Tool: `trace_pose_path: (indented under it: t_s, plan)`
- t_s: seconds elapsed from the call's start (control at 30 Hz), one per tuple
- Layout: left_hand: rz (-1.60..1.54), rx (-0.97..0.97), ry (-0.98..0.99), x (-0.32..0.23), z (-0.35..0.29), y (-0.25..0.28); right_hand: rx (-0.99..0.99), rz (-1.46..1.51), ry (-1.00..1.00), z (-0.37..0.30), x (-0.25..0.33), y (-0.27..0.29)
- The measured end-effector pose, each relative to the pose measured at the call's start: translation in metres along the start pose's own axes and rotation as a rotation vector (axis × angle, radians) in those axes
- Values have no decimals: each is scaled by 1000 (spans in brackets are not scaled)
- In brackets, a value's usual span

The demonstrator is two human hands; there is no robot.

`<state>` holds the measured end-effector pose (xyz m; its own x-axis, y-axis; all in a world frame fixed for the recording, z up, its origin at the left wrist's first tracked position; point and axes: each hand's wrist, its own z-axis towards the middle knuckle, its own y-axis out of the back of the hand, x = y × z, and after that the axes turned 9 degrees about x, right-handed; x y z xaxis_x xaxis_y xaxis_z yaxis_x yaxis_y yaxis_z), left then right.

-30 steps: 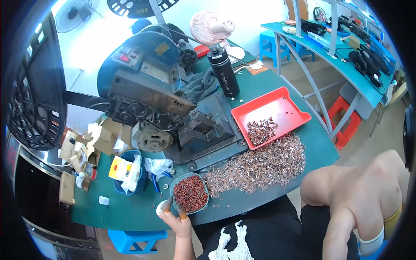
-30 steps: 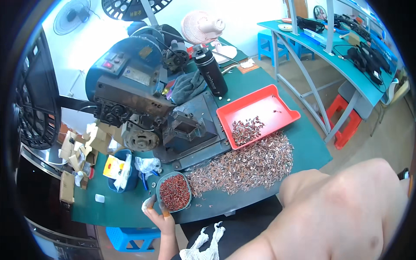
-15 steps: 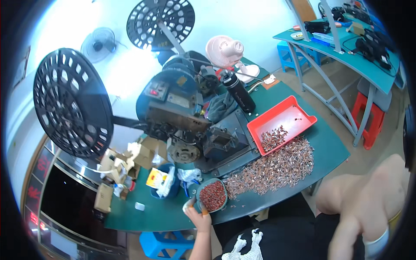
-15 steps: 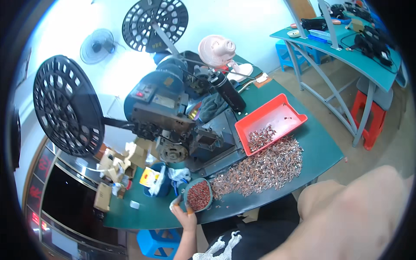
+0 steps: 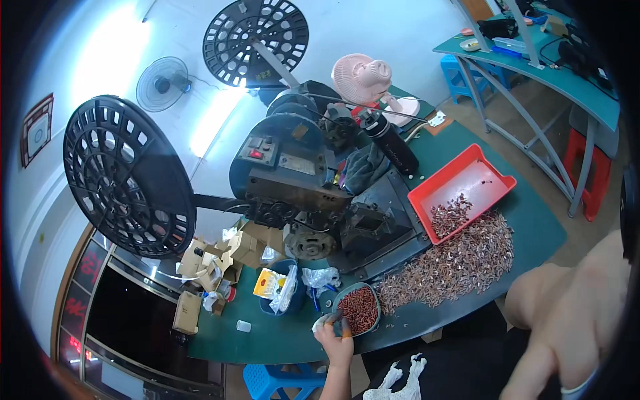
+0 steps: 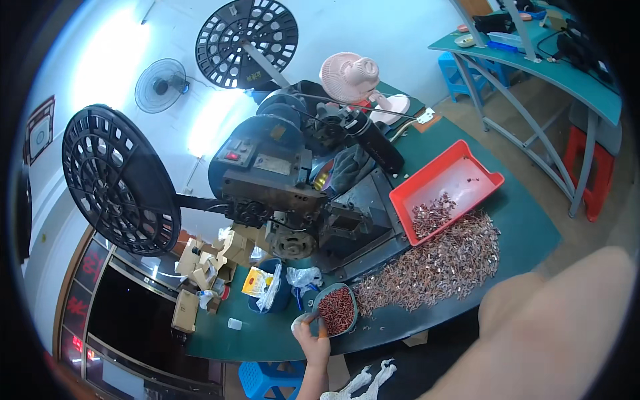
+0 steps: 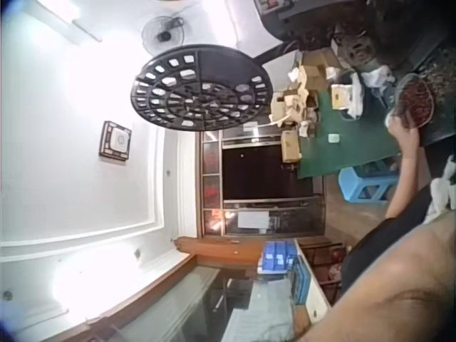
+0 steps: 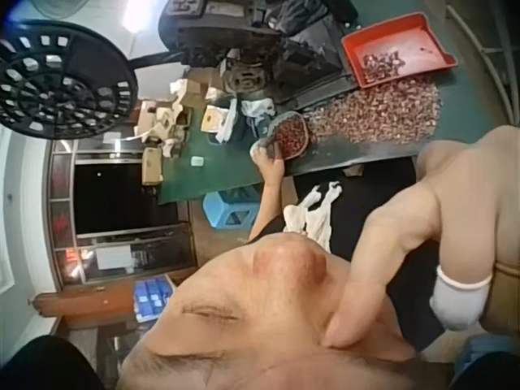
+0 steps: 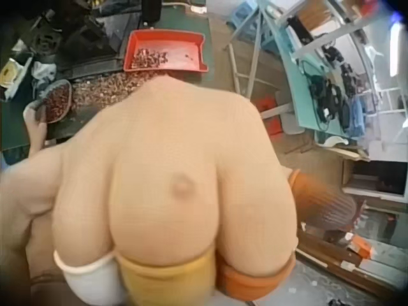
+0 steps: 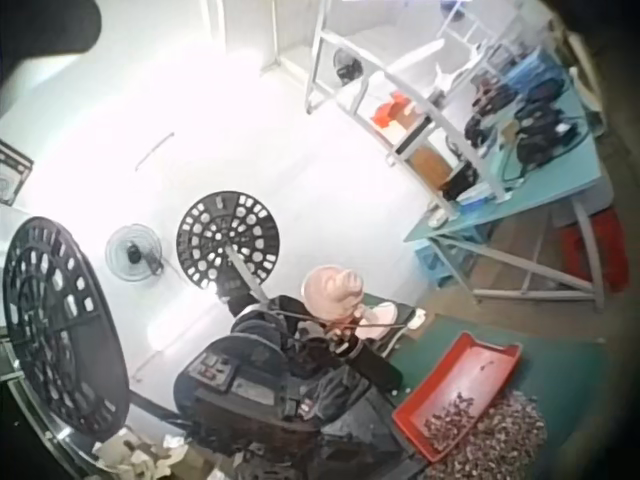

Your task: The person repeatedly joins small pins with wire pieces and crimps them together using a tabletop press machine.

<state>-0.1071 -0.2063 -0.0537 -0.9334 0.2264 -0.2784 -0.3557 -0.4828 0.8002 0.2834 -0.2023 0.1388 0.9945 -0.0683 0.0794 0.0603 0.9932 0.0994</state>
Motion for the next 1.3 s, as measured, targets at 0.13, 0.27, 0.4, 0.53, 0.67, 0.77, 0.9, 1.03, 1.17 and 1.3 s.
trace_pose_path:
  t_s: [0.13,0.27,0.4,0.53,0.67,0.77,0.9,1.03,1.17,1.3]
  plan:
    - [63,205,8,-23,24,6,-9,28,-24,2,-6,17]
    - [104,380,24,-25,33,5,-41,30,-36,-3,-9,30]
    - [145,353,57,-26,32,-3,-92,23,-35,-13,-11,39]
    - [160,393,31,-34,40,-11,-119,34,-43,-22,-10,54]
    - [132,417,74,-30,41,-10,-170,34,-49,-34,-8,62]
    - [121,417,83,-33,41,-7,-204,33,-48,-41,-11,66]
    - [109,400,41,-36,40,-12,-203,59,-75,-40,-15,76]
    - [117,445,29,-38,42,-15,-226,60,-128,-39,-14,79]
    - [119,384,-4,-41,45,-10,-309,20,-180,-44,-9,69]
    - [105,359,5,-41,45,-13,-358,-2,-218,-46,-7,64]
